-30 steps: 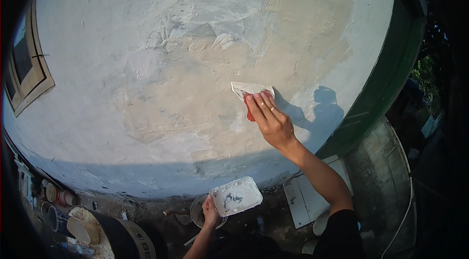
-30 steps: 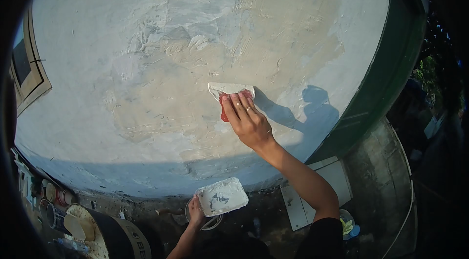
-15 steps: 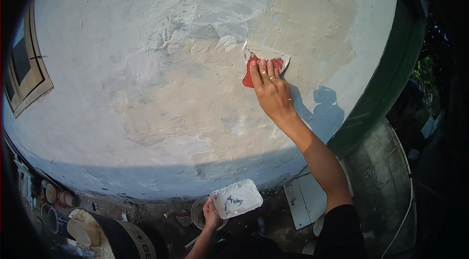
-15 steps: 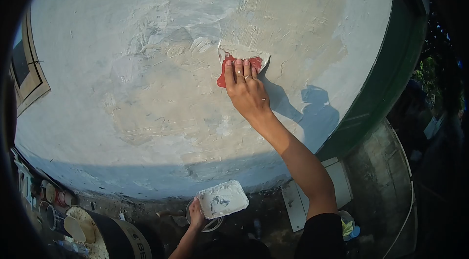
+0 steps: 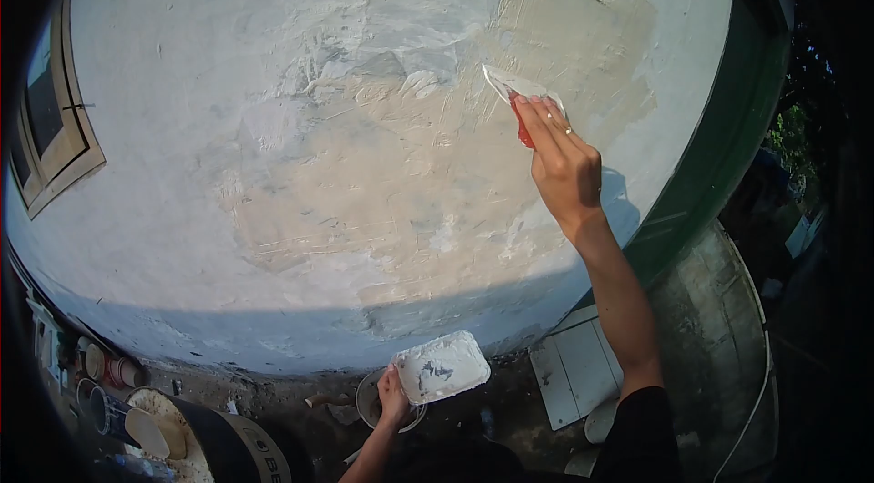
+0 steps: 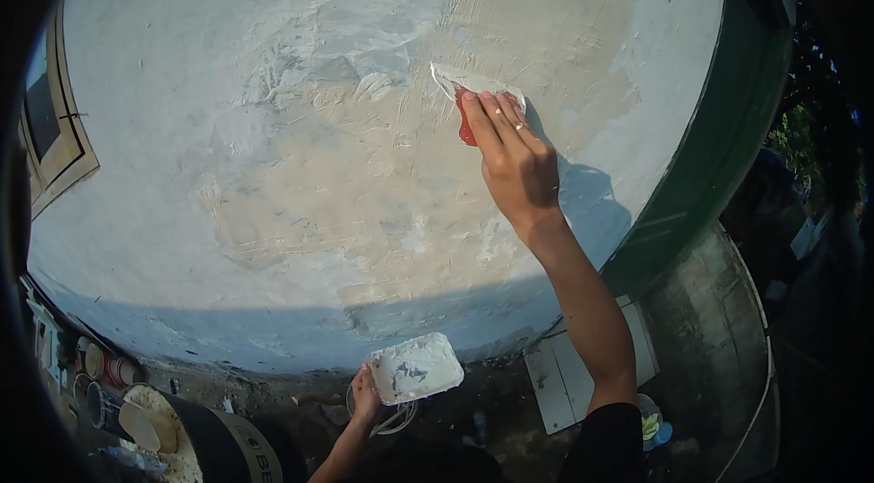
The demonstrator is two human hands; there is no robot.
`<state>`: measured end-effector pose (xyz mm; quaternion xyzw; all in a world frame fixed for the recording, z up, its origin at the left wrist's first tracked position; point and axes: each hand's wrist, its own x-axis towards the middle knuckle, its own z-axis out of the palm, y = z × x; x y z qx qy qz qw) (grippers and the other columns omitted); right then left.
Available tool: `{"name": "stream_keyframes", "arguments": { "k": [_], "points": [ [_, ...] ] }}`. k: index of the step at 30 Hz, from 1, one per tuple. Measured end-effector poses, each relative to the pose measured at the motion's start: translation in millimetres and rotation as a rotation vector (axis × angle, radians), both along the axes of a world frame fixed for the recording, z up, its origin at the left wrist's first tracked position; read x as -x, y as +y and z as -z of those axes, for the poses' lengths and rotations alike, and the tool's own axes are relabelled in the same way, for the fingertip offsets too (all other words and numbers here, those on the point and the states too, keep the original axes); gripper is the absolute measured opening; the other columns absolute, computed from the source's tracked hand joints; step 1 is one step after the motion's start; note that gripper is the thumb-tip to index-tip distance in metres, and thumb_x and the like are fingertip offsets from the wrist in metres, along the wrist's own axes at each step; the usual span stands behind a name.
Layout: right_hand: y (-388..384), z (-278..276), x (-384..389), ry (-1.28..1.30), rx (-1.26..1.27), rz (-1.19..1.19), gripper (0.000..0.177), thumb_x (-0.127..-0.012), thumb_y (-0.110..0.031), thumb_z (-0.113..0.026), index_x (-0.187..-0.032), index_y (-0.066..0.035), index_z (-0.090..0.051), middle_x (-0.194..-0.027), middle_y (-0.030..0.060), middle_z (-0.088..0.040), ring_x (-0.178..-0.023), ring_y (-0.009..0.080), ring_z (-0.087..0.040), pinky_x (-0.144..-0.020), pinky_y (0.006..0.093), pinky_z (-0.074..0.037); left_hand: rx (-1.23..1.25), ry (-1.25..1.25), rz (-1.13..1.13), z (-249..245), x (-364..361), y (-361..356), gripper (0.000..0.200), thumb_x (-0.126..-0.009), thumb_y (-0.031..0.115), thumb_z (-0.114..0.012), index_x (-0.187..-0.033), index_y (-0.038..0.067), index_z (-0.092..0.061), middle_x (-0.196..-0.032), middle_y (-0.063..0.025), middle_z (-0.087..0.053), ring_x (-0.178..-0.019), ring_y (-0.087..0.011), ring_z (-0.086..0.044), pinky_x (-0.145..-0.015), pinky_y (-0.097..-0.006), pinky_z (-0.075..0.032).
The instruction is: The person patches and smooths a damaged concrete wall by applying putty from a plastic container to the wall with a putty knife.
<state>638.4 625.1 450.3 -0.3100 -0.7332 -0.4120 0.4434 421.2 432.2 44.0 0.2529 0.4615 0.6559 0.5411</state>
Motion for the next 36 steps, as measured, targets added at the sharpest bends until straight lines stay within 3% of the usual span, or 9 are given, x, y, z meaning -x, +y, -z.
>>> {"name": "stream_keyframes", "arguments": {
  "k": [2,6,11,17,21,28,32,35,36],
  "points": [
    [9.5,-38.8,-4.0,0.058,-0.132,-0.015,0.042,-0.079,0.006,-0.063,-0.12,-0.003,-0.062,-0.113,0.0157,-0.068,-0.106,0.0299,-0.066,-0.091,0.0372,-0.055,-0.001,-0.006,0.004,2.7,-0.4,0.4,0.042,-0.106,0.035,-0.036,-0.101,0.002,-0.061,-0.089,-0.0008,-0.063,-0.079,-0.0078,-0.057,-0.071,-0.0244,-0.048],
    [35.1,-51.8,0.9,-0.036,-0.029,0.055,0.038,-0.083,0.002,-0.06,-0.12,0.0,-0.059,-0.114,0.0178,-0.066,-0.106,0.0322,-0.065,-0.089,0.0381,-0.055,-0.009,-0.029,0.002,30.5,-0.7,4.9,0.042,-0.106,0.034,-0.036,-0.099,0.002,-0.062,-0.086,-0.0002,-0.062,-0.076,-0.0071,-0.056,-0.068,-0.0234,-0.047],
    [22.5,41.5,35.7,-0.272,0.089,0.058,0.037,-0.086,-0.005,-0.057,-0.12,0.007,-0.056,-0.116,0.0283,-0.062,-0.108,0.0398,-0.063,-0.09,0.0445,-0.054,0.0,-0.037,0.008,28.8,-4.1,5.9,0.042,-0.106,0.034,-0.037,-0.097,0.002,-0.062,-0.085,0.0003,-0.062,-0.075,-0.0067,-0.055,-0.066,-0.0227,-0.045],
    [-2.8,148.4,52.7,-0.368,0.186,-0.023,0.04,-0.084,-0.008,-0.06,-0.121,0.008,-0.056,-0.116,0.0275,-0.062,-0.109,0.0379,-0.063,-0.093,0.0457,-0.052,-0.009,-0.024,-0.003,22.7,-4.5,7.4,0.043,-0.105,0.035,-0.037,-0.103,0.001,-0.062,-0.09,-0.0018,-0.064,-0.08,-0.009,-0.058,-0.073,-0.0249,-0.048],
    [-14.0,108.5,34.0,-0.307,0.313,-0.139,0.042,-0.081,-0.006,-0.062,-0.121,0.007,-0.056,-0.117,0.0255,-0.062,-0.109,0.0355,-0.063,-0.097,0.0415,-0.05,-0.026,-0.063,0.004,15.6,-6.0,5.8,0.042,-0.105,0.036,-0.038,-0.105,0.001,-0.062,-0.091,-0.0025,-0.065,-0.081,-0.0095,-0.059,-0.074,-0.0253,-0.049],
    [24.6,-62.1,-30.8,0.019,-0.127,0.063,0.045,-0.08,0.008,-0.06,-0.124,-0.004,-0.059,-0.116,0.016,-0.066,-0.107,0.0307,-0.065,-0.093,0.0369,-0.054,0.011,-0.013,0.013,27.2,-6.9,-0.8,0.043,-0.106,0.036,-0.037,-0.104,0.001,-0.062,-0.09,-0.0025,-0.064,-0.079,-0.0087,-0.058,-0.072,-0.0246,-0.048],
    [55.4,-59.9,-41.7,-0.08,-0.057,0.155,0.042,-0.085,0.001,-0.057,-0.127,-0.002,-0.056,-0.121,0.0179,-0.063,-0.111,0.0311,-0.063,-0.093,0.0381,-0.053,0.015,-0.048,0.001,20.9,-13.0,-1.6,0.044,-0.105,0.037,-0.036,-0.107,0.0,-0.06,-0.093,-0.0045,-0.064,-0.081,-0.0111,-0.059,-0.074,-0.0269,-0.05],
    [46.5,0.9,-24.9,-0.187,0.038,0.177,0.054,-0.078,0.009,-0.058,-0.131,0.001,-0.052,-0.123,0.0223,-0.061,-0.114,0.0316,-0.061,-0.095,0.0375,-0.053,0.011,-0.047,-0.001,23.7,-13.4,-0.8,0.046,-0.105,0.038,-0.036,-0.11,-0.001,-0.059,-0.097,-0.0067,-0.064,-0.084,-0.0136,-0.061,-0.076,-0.0292,-0.051],
    [45.3,30.8,-18.9,-0.249,0.085,0.158,0.042,-0.087,-0.004,-0.055,-0.128,0.005,-0.052,-0.121,0.0267,-0.061,-0.112,0.0383,-0.061,-0.094,0.0435,-0.053,0.022,-0.065,-0.02,13.3,-16.1,-1.2,0.044,-0.105,0.037,-0.036,-0.106,0.0,-0.06,-0.094,-0.0042,-0.064,-0.082,-0.0111,-0.059,-0.074,-0.0271,-0.05]
  ]
}}
